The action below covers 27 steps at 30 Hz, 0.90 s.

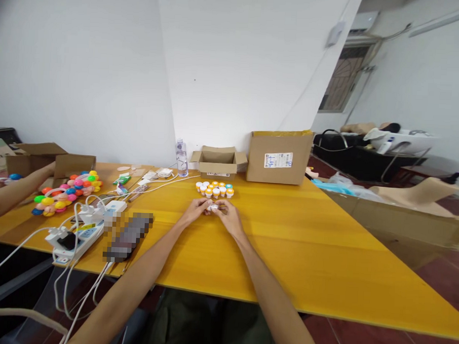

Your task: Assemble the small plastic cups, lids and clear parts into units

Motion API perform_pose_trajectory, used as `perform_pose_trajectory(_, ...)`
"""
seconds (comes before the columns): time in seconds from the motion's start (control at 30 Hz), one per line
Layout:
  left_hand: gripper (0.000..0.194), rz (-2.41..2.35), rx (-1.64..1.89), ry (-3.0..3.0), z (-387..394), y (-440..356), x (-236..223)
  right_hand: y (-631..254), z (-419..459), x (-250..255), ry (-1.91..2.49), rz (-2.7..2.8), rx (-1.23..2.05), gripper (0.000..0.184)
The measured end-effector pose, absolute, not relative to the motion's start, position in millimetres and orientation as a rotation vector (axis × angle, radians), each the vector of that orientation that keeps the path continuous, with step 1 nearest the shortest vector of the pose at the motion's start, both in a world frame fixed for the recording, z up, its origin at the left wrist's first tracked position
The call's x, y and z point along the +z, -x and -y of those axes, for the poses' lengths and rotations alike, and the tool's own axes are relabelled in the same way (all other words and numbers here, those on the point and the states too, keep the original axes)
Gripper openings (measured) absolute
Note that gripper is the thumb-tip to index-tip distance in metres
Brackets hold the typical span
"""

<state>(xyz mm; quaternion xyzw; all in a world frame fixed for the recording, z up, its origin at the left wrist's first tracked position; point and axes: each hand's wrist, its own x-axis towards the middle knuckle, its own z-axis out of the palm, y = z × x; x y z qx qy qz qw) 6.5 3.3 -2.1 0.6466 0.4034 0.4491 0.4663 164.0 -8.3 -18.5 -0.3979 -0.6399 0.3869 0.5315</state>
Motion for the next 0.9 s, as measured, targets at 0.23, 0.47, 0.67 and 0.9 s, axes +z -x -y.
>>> perform_pose_trajectory(0.23,0.043,-1.028,1.115,-1.636,-2.4,-9.5,-3.6,-165.6,8.8,-22.1,0.918,1.557,0.923,0.023)
perform_pose_trajectory(0.47,0.044,-1.065,1.132,-1.656,1.2,-11.6,-1.2,-165.9,8.5,-22.4,0.901,1.559,0.938,0.022)
perform_pose_trajectory(0.67,0.045,-1.09,1.151,-1.662,4.5,-12.8,3.0,-165.1,8.5,-23.2,0.886,1.559,0.917,0.02)
perform_pose_trajectory(0.9,0.047,-1.117,1.154,-1.662,4.5,-12.2,2.6,-165.4,8.6,-22.8,0.894,1.601,0.881,0.02)
